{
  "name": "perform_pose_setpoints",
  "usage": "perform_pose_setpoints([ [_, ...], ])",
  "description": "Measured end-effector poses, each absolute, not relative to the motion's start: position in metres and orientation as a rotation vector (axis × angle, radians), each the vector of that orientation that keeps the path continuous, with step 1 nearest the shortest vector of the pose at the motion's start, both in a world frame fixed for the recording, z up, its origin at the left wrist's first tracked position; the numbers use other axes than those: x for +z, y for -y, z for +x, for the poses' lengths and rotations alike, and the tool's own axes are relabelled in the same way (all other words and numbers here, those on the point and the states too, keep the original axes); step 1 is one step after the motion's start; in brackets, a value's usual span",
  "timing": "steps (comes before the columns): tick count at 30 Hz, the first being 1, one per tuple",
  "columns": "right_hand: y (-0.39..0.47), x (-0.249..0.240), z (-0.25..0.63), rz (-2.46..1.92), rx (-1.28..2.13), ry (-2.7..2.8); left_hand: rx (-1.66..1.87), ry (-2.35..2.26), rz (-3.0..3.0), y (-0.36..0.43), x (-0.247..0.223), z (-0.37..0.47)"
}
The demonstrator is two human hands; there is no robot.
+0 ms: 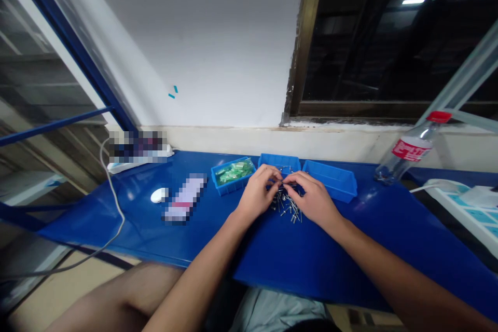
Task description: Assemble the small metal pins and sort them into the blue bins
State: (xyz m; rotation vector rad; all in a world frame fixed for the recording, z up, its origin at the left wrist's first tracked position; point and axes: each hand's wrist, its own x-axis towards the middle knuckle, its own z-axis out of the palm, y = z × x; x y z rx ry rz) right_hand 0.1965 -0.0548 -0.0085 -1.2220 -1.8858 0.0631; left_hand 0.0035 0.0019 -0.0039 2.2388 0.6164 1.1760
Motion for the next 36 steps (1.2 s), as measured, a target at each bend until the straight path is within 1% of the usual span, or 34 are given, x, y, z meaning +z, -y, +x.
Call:
perform_pose_setpoints([
  [5,0.056,-0.008,0.196,-1.201,0.061,1.883,1.225,-0.612,2.122,-0.003,-0.005,0.005],
  [10,0.055,-0.009,0.197,-1.179,0.042,1.891,1.198,-0.624,2.083,-0.003,-0.005,0.005],
  [24,0.058,-0.013,0.192,-1.292,-0.002,1.863,1.120,-0.582,1.823,0.000,-0.005,0.010],
  [30,0.057,-0.011,0.194,-1.310,-0.001,1.824,1.121,-0.693,2.042,0.004,0.003,0.006],
  [36,0.058,-0.011,0.194,-1.347,0.042,1.727,0.934,-0.790,2.155,0.007,0.008,0.002],
])
